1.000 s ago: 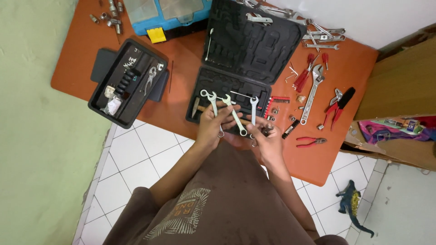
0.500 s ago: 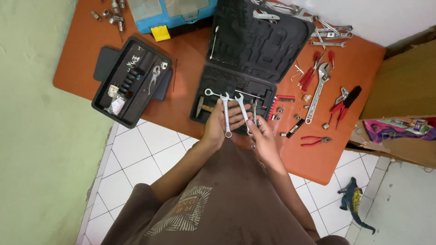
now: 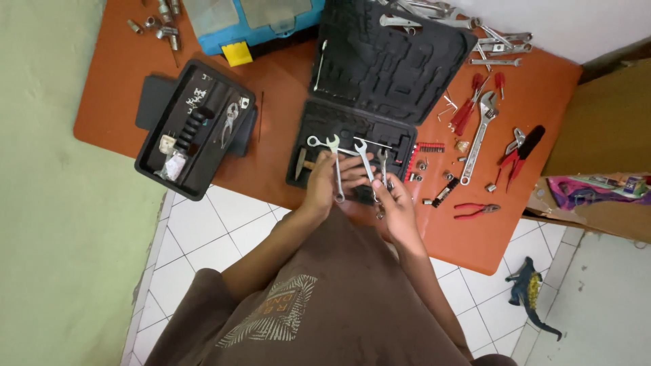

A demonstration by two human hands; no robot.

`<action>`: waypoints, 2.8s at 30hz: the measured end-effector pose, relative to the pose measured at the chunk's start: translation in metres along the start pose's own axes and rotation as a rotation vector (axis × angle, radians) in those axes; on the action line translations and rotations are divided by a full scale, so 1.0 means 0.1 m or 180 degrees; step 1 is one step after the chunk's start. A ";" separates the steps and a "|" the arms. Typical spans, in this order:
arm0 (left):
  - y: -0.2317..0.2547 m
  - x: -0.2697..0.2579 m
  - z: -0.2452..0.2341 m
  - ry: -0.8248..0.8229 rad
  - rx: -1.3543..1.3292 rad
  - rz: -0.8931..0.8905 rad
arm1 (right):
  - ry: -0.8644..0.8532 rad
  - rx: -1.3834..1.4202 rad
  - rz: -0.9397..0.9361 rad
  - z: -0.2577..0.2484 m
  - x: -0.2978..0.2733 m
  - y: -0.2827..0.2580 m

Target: Organizing various wrenches and a hammer into a plastic tool case.

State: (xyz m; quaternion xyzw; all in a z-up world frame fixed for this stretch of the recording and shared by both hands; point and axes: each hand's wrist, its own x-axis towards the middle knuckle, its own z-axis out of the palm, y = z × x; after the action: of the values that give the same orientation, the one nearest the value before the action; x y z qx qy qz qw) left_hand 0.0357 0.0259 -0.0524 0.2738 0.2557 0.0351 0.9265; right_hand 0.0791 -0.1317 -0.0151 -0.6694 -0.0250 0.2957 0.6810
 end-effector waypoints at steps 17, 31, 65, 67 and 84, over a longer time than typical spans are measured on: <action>0.36 1.51 -0.97 0.0960 0.2981 0.2605 | 0.0451 0.0394 0.0099 -0.29 0.37 0.23; 0.71 2.38 -0.85 0.0907 0.4971 0.3467 | 0.0748 0.0573 0.0290 -0.55 0.51 0.41; 0.32 2.53 -1.20 0.0993 0.5366 0.3605 | 0.0839 0.0566 0.0465 -0.52 0.50 0.40; 0.32 2.53 -1.19 0.1009 0.5228 0.3544 | 0.0847 0.0574 0.0477 -0.49 0.47 0.34; 0.26 2.63 -1.43 0.0874 0.5227 0.3486 | 0.0869 0.0512 0.0490 -0.50 0.51 0.46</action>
State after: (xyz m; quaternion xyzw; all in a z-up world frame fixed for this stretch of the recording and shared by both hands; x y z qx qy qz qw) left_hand 0.1945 0.1723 -0.2611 0.9036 0.1441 0.3013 0.2682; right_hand 0.1250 -0.1573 -0.0812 -0.6466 0.1429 0.2545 0.7048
